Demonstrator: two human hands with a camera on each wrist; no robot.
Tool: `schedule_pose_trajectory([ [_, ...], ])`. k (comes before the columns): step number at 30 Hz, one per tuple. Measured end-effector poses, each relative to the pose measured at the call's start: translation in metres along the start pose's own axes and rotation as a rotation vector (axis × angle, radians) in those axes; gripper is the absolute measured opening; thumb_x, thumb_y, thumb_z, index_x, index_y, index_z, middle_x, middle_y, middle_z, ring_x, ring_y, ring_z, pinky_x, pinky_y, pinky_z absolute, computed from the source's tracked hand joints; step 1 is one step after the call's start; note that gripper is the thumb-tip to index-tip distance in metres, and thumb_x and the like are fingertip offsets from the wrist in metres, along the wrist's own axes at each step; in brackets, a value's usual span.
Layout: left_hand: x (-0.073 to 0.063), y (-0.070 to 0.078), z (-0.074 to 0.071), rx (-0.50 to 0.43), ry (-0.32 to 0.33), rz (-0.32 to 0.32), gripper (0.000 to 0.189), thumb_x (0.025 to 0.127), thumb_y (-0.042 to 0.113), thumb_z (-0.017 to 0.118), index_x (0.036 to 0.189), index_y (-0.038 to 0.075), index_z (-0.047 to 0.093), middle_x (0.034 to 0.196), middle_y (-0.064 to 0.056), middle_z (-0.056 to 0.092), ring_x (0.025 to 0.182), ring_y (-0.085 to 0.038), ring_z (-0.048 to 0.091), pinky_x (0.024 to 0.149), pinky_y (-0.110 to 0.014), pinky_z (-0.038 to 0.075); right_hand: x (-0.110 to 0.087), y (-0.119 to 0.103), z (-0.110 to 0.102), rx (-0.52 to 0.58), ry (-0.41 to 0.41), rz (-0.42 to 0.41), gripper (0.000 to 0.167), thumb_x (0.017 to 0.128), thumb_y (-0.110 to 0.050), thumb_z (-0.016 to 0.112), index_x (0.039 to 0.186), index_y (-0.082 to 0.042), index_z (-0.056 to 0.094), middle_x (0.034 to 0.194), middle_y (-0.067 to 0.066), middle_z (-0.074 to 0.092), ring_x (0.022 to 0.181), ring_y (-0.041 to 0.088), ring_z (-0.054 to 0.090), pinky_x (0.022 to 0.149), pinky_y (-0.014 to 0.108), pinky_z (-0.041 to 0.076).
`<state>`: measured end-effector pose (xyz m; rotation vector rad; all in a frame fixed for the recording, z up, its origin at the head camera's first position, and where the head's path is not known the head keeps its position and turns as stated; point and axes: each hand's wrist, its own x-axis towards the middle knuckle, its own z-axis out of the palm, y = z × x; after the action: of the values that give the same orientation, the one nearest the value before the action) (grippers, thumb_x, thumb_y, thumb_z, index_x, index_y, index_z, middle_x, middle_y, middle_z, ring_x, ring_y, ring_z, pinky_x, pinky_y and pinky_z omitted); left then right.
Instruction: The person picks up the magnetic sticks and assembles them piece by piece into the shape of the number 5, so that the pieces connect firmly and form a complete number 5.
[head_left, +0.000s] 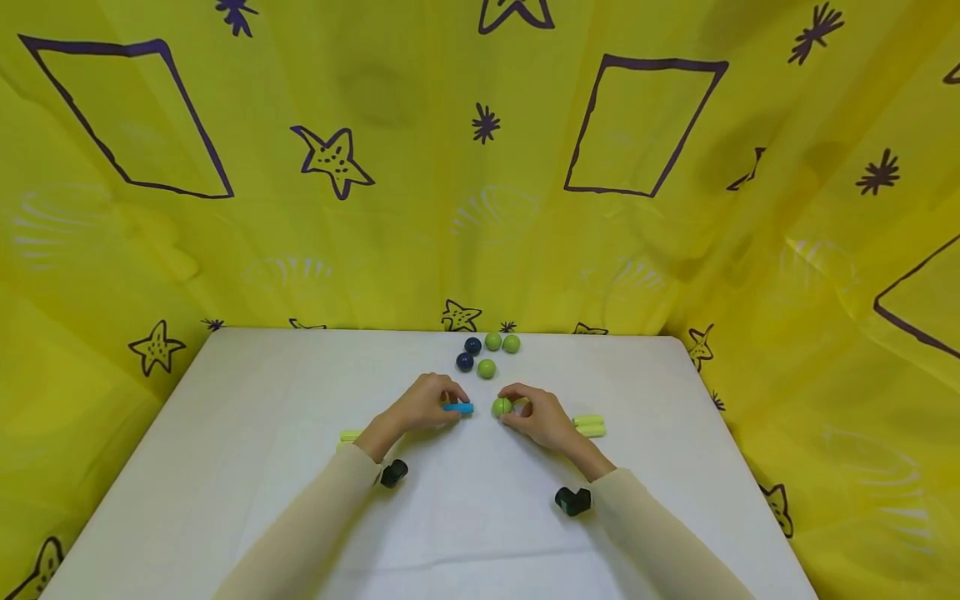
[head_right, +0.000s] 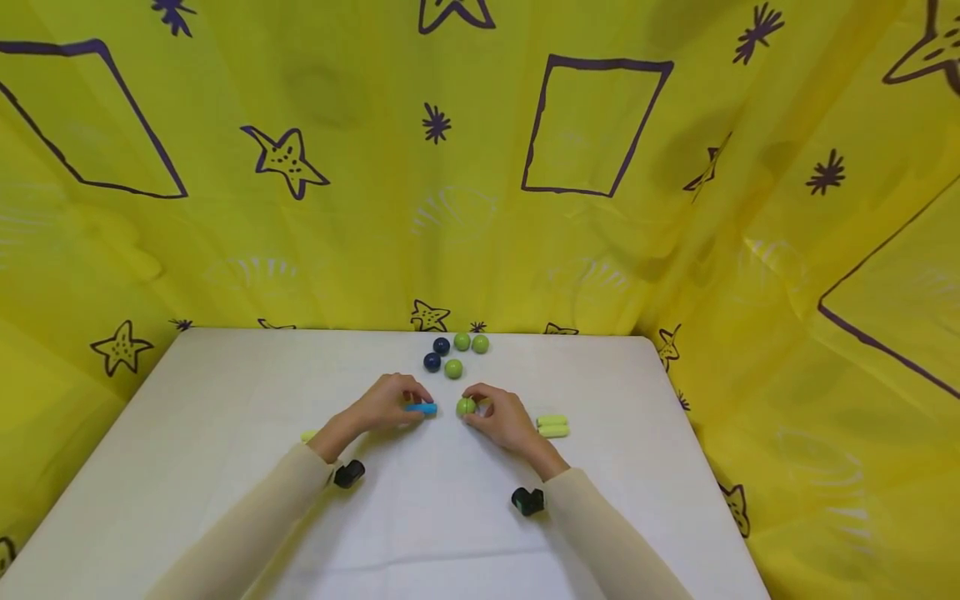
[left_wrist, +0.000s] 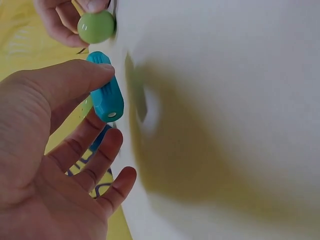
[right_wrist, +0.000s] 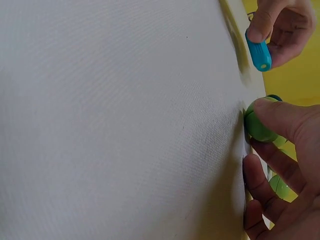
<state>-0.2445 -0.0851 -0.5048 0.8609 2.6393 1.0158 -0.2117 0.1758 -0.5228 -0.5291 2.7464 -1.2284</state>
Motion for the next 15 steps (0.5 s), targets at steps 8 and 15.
schedule_pose_trajectory([
  [8,0.012,0.006,0.013,0.011,0.007,-0.012,0.016,0.088,0.008,0.079,0.104,0.009,0.079,0.088,0.002,0.069,0.082,-0.014,0.056,0.082,-0.035,0.048,0.0,-0.001,-0.001,-0.002,-0.002,0.001,0.033,0.091,-0.016,0.079,0.123,-0.015,0.07,0.111,0.003,0.071,0.068,0.011,0.054,0.062,0.024,0.046],
  [15,0.018,0.008,0.021,0.012,0.016,-0.001,0.015,0.087,0.008,0.079,0.102,0.008,0.079,0.086,0.002,0.069,0.081,-0.014,0.056,0.083,-0.037,0.047,-0.001,-0.001,-0.001,0.006,0.0,0.005,0.033,0.091,-0.015,0.079,0.123,-0.014,0.07,0.111,0.004,0.071,0.067,0.01,0.053,0.062,0.024,0.045],
])
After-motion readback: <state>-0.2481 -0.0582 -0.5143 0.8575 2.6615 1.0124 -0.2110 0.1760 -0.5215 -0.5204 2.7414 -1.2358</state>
